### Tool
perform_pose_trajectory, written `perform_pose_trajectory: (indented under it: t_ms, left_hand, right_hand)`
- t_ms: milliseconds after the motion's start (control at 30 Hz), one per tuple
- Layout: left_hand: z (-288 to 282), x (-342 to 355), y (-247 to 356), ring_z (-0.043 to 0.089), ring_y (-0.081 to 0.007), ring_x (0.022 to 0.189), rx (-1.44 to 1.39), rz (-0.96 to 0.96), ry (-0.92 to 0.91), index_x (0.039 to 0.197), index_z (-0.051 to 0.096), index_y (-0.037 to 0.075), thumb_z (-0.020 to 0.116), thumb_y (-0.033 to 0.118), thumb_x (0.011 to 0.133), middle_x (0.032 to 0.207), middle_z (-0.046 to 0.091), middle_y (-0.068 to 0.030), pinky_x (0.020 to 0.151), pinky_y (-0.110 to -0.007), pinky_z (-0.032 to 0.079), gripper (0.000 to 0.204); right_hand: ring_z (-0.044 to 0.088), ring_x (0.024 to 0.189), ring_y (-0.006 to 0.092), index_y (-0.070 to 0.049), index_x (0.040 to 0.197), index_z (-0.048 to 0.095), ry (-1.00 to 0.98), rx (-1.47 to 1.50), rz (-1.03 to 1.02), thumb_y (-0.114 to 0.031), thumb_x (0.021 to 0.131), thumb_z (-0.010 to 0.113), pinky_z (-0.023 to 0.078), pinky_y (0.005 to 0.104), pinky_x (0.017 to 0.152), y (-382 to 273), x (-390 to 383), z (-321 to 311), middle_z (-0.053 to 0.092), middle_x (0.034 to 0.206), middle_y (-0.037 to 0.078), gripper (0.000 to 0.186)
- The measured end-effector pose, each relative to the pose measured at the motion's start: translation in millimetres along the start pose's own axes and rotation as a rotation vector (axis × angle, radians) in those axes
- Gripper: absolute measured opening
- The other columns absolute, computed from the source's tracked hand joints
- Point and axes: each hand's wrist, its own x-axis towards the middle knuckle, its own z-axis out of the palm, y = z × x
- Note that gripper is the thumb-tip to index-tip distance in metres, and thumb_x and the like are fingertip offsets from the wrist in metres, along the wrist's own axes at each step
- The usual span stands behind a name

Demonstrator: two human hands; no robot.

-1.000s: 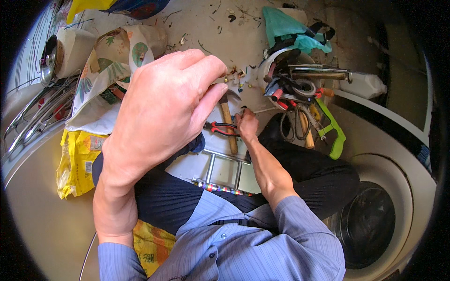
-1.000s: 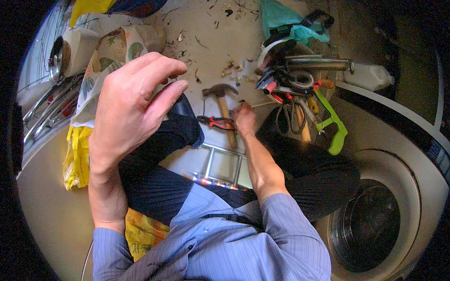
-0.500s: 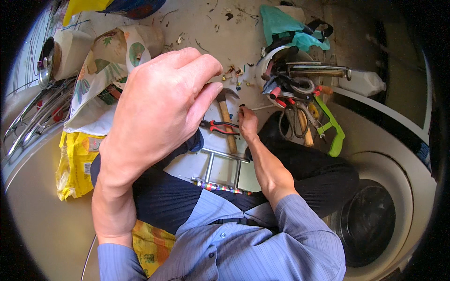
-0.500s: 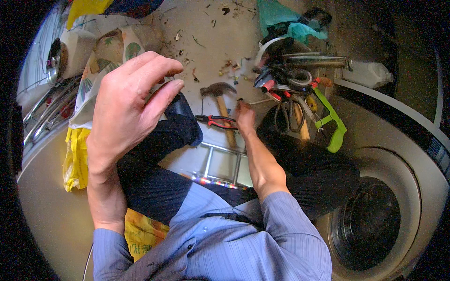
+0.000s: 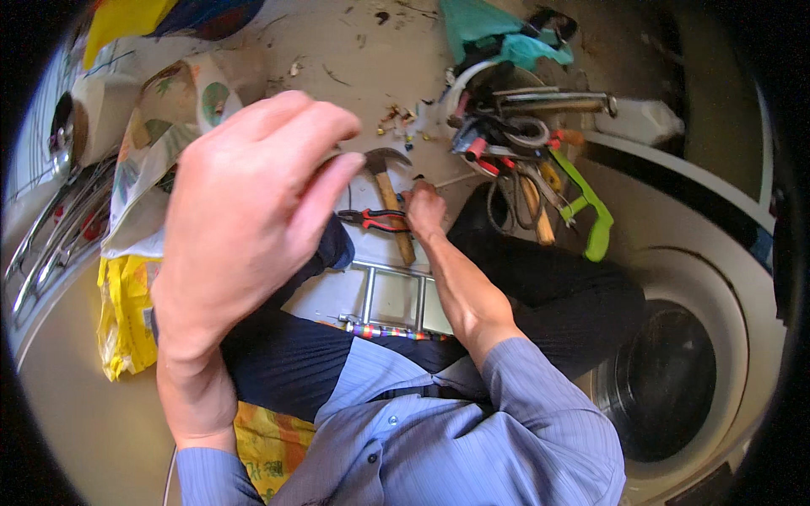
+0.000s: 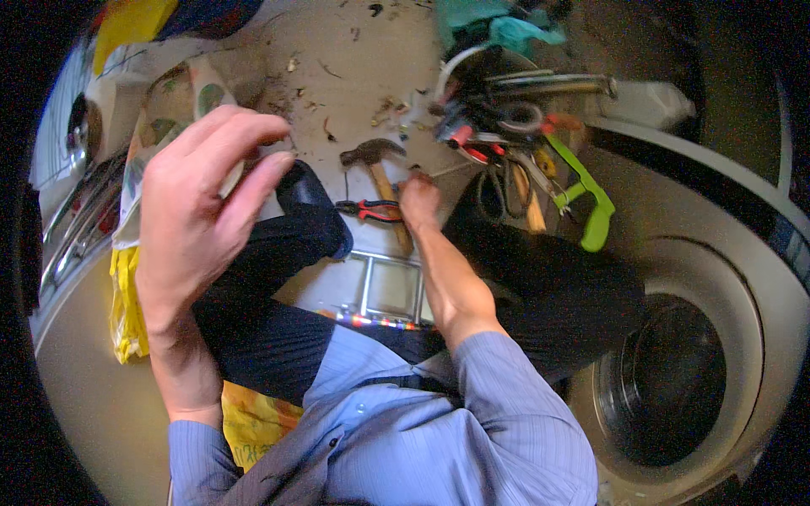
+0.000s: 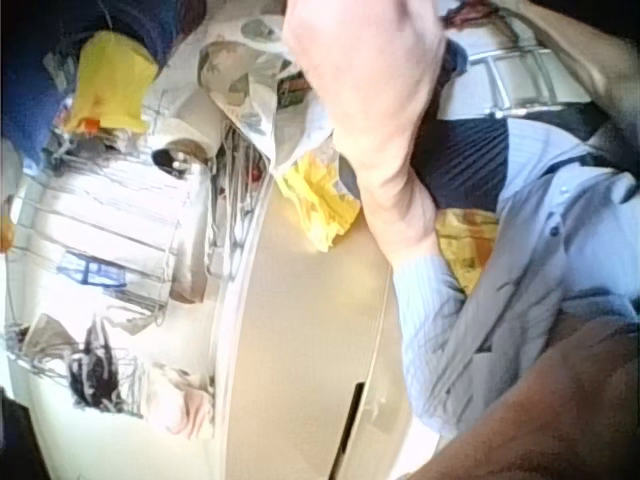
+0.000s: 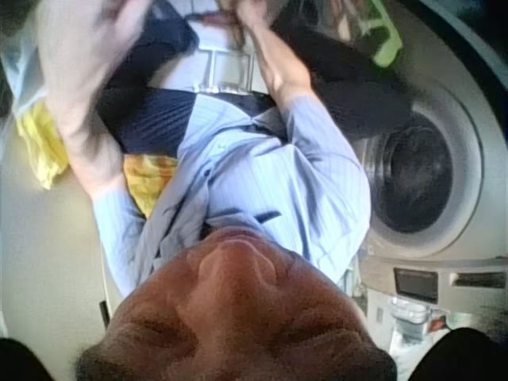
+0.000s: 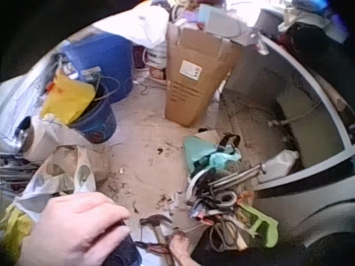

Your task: The person handles a small mechanical component by hand while sitting on the floor, turning it over to inspect different sides. They pick up small pieces from the floor, place them into a tool bag, and use pliers to manipulate the component.

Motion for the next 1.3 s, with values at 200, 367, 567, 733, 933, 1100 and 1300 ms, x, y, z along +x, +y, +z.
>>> perform_pose_trajectory:
  t_ms: [200,367,567,733,933,1100,1300]
  left_hand:
    - [-2,-7,1,0.065,-0.0247,0.08,-0.005,-0.099,-0.016,0.101,0.066,0.0,0.07,0.0,0.083,0.093,0.066,-0.013,0.068,-0.029,0.05,0.018]
    - [-1,-2,1,0.066,-0.0272,0.082,0.02,-0.037,-0.045,0.101,0.066,0.0,0.071,0.001,0.082,0.095,0.067,-0.0141,0.071,-0.031,0.052,0.02]
    - [-1,-6,1,0.067,-0.0303,0.084,0.063,-0.035,-0.068,0.101,0.066,0.0,0.072,0.003,0.081,0.094,0.067,-0.0147,0.074,-0.034,0.053,0.02]
    - [-1,-3,1,0.066,-0.031,0.083,0.047,-0.037,-0.068,0.099,0.066,0.0,0.073,0.004,0.081,0.092,0.067,-0.0144,0.073,-0.035,0.053,0.02]
    - [-3,-6,0,0.066,-0.0315,0.082,0.037,-0.045,-0.054,0.099,0.066,0.001,0.073,0.004,0.08,0.091,0.066,-0.0146,0.073,-0.035,0.053,0.02]
    - [-5,-5,-1,0.066,-0.0319,0.083,0.053,-0.038,-0.052,0.098,0.066,0.001,0.074,0.004,0.079,0.091,0.066,-0.0151,0.073,-0.036,0.053,0.021]
    - [-5,-8,-3,0.066,-0.0322,0.083,0.063,-0.043,-0.045,0.098,0.066,0.001,0.074,0.005,0.08,0.092,0.066,-0.0155,0.073,-0.035,0.053,0.02]
  right_hand:
    - [0.066,0.089,0.0461,-0.002,0.093,0.065,0.099,0.187,0.206,-0.029,0.088,0.069,0.051,0.0552,0.077,-19,-4,2,0.068,0.096,0.025,0.028]
    - [0.065,0.089,0.0455,-0.008,0.108,0.059,0.089,0.156,0.057,-0.024,0.09,0.06,0.051,0.0563,0.076,5,-5,10,0.066,0.096,0.025,0.024]
    - [0.062,0.093,0.0475,-0.007,0.112,0.055,0.015,0.149,-0.103,-0.02,0.086,0.067,0.051,0.0556,0.078,8,-6,7,0.058,0.11,0.022,0.031]
    - [0.065,0.085,0.0462,-0.005,0.102,0.057,-0.033,-0.018,-0.149,-0.02,0.087,0.067,0.054,0.0539,0.072,15,3,16,0.06,0.104,0.023,0.024]
    - [0.068,0.085,0.0427,-0.002,0.106,0.058,-0.089,-0.102,-0.282,-0.008,0.088,0.055,0.057,0.0521,0.074,18,5,11,0.059,0.107,0.025,0.02]
    - [0.067,0.086,0.0442,0.0,0.103,0.058,-0.142,-0.157,-0.338,-0.004,0.084,0.056,0.057,0.0513,0.073,21,8,-1,0.059,0.104,0.024,0.02]
    - [0.067,0.086,0.0438,-0.001,0.097,0.06,-0.181,-0.174,-0.423,-0.005,0.085,0.054,0.057,0.0502,0.074,23,15,-1,0.061,0.102,0.024,0.015]
